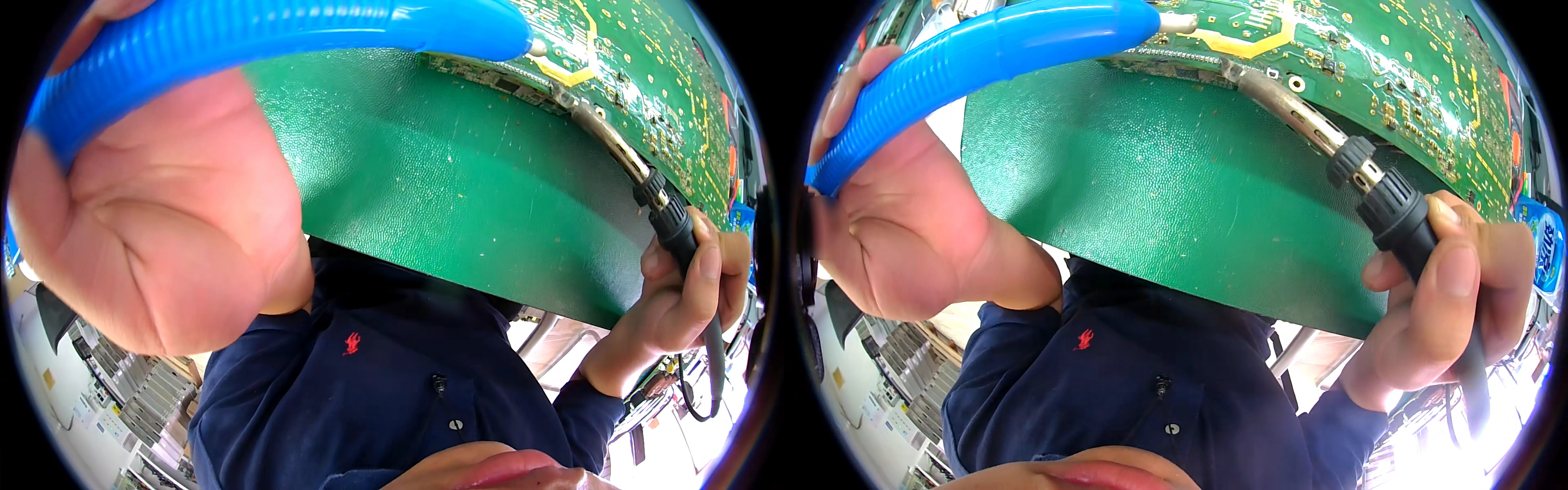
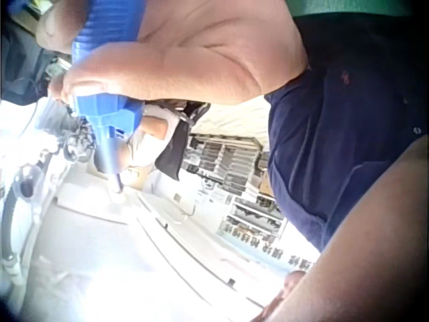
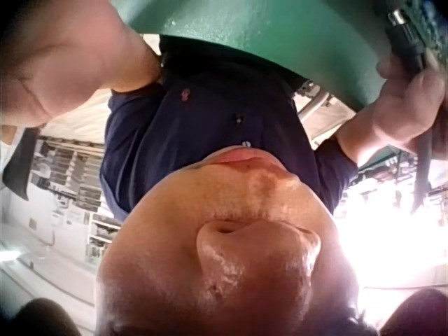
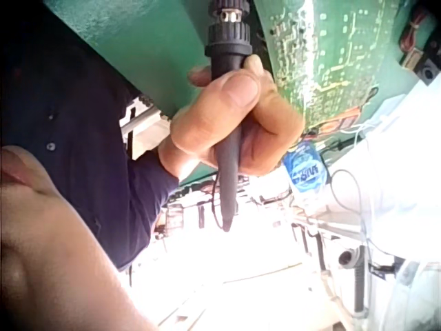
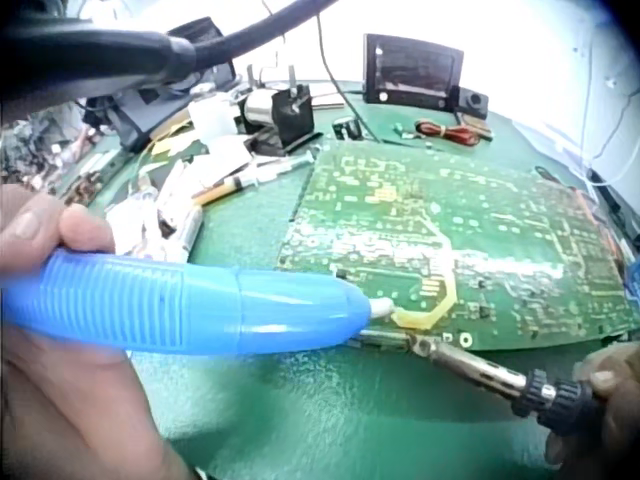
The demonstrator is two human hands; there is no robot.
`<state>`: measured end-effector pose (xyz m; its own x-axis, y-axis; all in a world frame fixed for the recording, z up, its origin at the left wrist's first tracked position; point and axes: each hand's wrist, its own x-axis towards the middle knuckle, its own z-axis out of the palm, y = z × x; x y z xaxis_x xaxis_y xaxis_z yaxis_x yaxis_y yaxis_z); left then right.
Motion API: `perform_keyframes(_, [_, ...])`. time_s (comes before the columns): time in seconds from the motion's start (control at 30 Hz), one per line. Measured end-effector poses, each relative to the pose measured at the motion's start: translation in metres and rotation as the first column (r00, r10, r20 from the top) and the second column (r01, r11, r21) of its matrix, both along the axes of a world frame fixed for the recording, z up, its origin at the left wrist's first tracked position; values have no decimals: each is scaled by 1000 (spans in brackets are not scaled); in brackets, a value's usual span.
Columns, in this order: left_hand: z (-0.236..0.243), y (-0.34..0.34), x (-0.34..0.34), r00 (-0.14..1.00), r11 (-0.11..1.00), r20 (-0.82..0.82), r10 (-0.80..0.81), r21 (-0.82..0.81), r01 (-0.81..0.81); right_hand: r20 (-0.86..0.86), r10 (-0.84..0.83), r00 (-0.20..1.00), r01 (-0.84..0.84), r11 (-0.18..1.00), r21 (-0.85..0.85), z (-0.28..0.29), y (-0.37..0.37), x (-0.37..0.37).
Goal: The person solders components on a circuit board using a soldering iron and a blue desoldering pump, holding a thin wire by hand.
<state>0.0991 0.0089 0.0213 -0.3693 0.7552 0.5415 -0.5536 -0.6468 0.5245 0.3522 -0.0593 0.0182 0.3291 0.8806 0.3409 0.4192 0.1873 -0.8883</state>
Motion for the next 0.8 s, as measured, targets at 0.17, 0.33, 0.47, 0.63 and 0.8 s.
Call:
perform_keyframes(0.17, [2, 0, 7, 990, 1000, 143, -4, 18, 1, -11, 12, 1000, -12, 999, -33, 4, 1, -1])
perform_keyframes(0.33, [-1, -1, 17, 986, 999, 161, -31, 20, 28, 15, 15, 1000, -15, 1000, -5, 0, 0, 3])
perform_keyframes(0.47, [-4, -6, 5, 992, 993, 47, -117, -5, 117, 0, 28, 1000, -28, 999, 22, 1, 1, -2])
perform_keyframes(0.63, [-9, 2, -1, 968, 970, -49, -244, 0, 245, 60, 164, 985, -171, 978, 121, -1, 5, 8])
perform_keyframes(0.8, [-11, 3, -4, 951, 956, -98, -292, -2, 293, 94, 130, 987, -140, 983, 118, -2, 4, 7])
